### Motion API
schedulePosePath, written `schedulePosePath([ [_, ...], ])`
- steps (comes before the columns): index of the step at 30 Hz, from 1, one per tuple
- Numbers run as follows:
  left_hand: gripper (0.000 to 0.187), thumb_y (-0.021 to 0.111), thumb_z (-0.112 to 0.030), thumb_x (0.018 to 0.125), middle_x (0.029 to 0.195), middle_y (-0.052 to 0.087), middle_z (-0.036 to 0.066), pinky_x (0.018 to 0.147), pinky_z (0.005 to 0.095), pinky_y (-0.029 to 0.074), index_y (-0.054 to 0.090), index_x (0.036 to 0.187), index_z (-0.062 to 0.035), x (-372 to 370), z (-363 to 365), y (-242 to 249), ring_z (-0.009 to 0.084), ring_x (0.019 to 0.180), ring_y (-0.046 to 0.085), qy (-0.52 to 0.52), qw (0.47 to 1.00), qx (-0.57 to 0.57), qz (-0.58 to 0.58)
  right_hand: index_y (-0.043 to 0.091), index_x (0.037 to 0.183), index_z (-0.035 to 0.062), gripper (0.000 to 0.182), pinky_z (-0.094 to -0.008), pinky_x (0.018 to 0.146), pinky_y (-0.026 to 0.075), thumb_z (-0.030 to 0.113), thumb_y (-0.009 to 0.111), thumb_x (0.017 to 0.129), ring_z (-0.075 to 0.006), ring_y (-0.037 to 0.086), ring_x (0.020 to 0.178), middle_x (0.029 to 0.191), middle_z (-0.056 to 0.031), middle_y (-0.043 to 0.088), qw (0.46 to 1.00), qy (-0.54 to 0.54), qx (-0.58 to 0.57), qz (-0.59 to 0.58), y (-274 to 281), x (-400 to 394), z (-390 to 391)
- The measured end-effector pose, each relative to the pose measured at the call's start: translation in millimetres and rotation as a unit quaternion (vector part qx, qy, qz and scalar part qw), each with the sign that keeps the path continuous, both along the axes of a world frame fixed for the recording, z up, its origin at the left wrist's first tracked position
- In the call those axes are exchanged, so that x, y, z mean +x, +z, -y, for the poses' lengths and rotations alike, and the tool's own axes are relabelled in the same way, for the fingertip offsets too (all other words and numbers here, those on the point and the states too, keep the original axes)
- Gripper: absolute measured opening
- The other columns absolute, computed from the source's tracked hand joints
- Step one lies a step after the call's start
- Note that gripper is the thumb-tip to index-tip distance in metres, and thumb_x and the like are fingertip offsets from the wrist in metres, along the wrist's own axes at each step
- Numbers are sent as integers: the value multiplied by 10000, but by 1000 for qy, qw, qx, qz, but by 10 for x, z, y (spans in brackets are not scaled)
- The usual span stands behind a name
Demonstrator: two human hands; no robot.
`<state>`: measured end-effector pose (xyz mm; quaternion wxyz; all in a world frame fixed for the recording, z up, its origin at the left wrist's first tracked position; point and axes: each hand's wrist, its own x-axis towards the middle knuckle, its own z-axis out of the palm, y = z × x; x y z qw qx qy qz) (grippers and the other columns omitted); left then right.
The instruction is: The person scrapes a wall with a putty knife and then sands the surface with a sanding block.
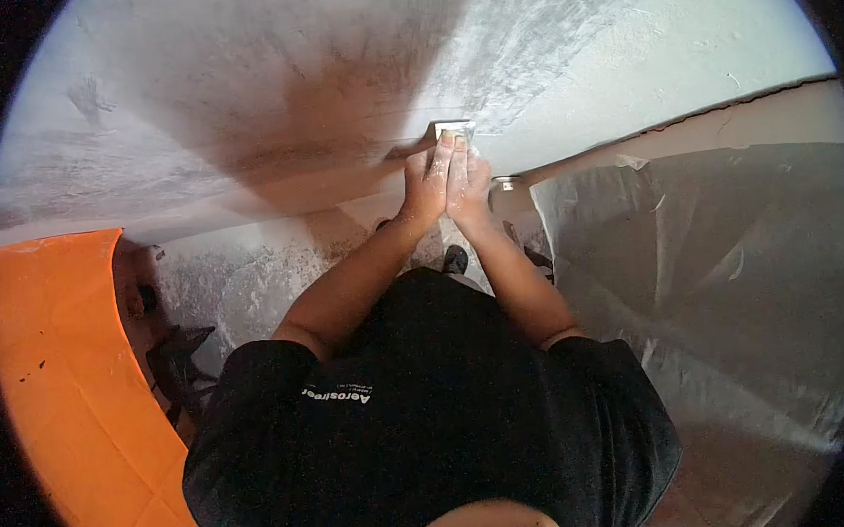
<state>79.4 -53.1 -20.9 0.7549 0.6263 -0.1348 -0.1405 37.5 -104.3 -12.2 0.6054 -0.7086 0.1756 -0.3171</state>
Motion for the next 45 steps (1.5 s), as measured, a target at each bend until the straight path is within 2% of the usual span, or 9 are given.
schedulePosePath([
  [8, 411, 499, -321, 937, 655, 564, 0, 553, 235, 417, 604, 723, 15, 68, 40, 596, 69, 625, 506, -13, 999, -24, -19, 569, 782, -57, 367, -358, 457, 379, 200, 383, 964, -157, 506, 510, 535, -131, 500, 997, -12, -75, 23, 461, 81, 112],
  [11, 455, 449, -389, 950, 657, 536, -26, 526, 237, 395, 600, 740, -16, -30, -34, 267, 67, 604, 479, -45, 998, -9, -44, 570, 800, -51, 350, -346, 468, 389, 193, 379, 964, -161, 509, 522, 551, -113, 520, 997, 18, -62, -31, 392, -78, 41],
  [14, 458, 422, -396, 959, 703, 550, -11, 548, 233, 399, 605, 791, -11, -157, -121, 108, 70, 634, 485, -62, 997, 11, -45, 570, 826, -40, 334, -327, 479, 398, 198, 381, 965, -154, 512, 539, 575, -95, 539, 998, -17, -58, 35, 114, -126, -43],
  [20, 395, 454, -346, 953, 712, 541, -10, 577, 234, 404, 591, 805, -6, 90, 20, 195, 69, 654, 480, -46, 998, -36, -17, 549, 789, -29, 326, -286, 470, 386, 200, 397, 965, -102, 508, 550, 589, -82, 546, 999, 41, 12, -2, 263, 58, 88],
  [29, 411, 487, -312, 947, 677, 559, -1, 585, 237, 415, 604, 723, 12, -95, -122, 64, 77, 647, 492, -40, 998, -6, -47, 550, 805, -39, 318, -345, 471, 392, 179, 379, 963, -150, 512, 534, 580, -90, 546, 993, -54, -99, 26, 115, -65, -95],
  [33, 424, 500, -322, 941, 660, 565, -1, 566, 228, 412, 622, 719, 18, 112, -19, 250, 70, 634, 495, -63, 996, -19, -60, 558, 843, -44, 309, -341, 515, 416, 180, 382, 963, -160, 539, 591, 638, -112, 572, 996, 39, -67, -35, 224, 32, 88],
  [36, 421, 517, -333, 932, 664, 570, 6, 557, 220, 410, 637, 749, 26, 49, -6, 251, 63, 630, 497, -34, 997, -67, -18, 571, 816, -42, 330, -336, 513, 410, 188, 387, 962, -156, 537, 586, 637, -119, 575, 1000, 2, -7, 11, 225, 38, 27],
  [42, 456, 523, -356, 924, 626, 558, 6, 546, 222, 405, 624, 688, 20, -90, -38, -1, 65, 615, 492, 9, 999, 4, -52, 575, 797, -55, 374, -354, 503, 397, 219, 386, 968, -155, 503, 547, 584, -113, 550, 997, -64, -32, -7, 95, -44, -58],
  [45, 464, 524, -359, 924, 613, 547, -3, 530, 222, 394, 613, 668, 18, 82, 0, 278, 64, 594, 482, -25, 998, -39, -44, 575, 833, -65, 376, -360, 537, 411, 227, 382, 970, -171, 519, 578, 605, -142, 554, 988, 16, 13, -151, 272, -31, 37],
])
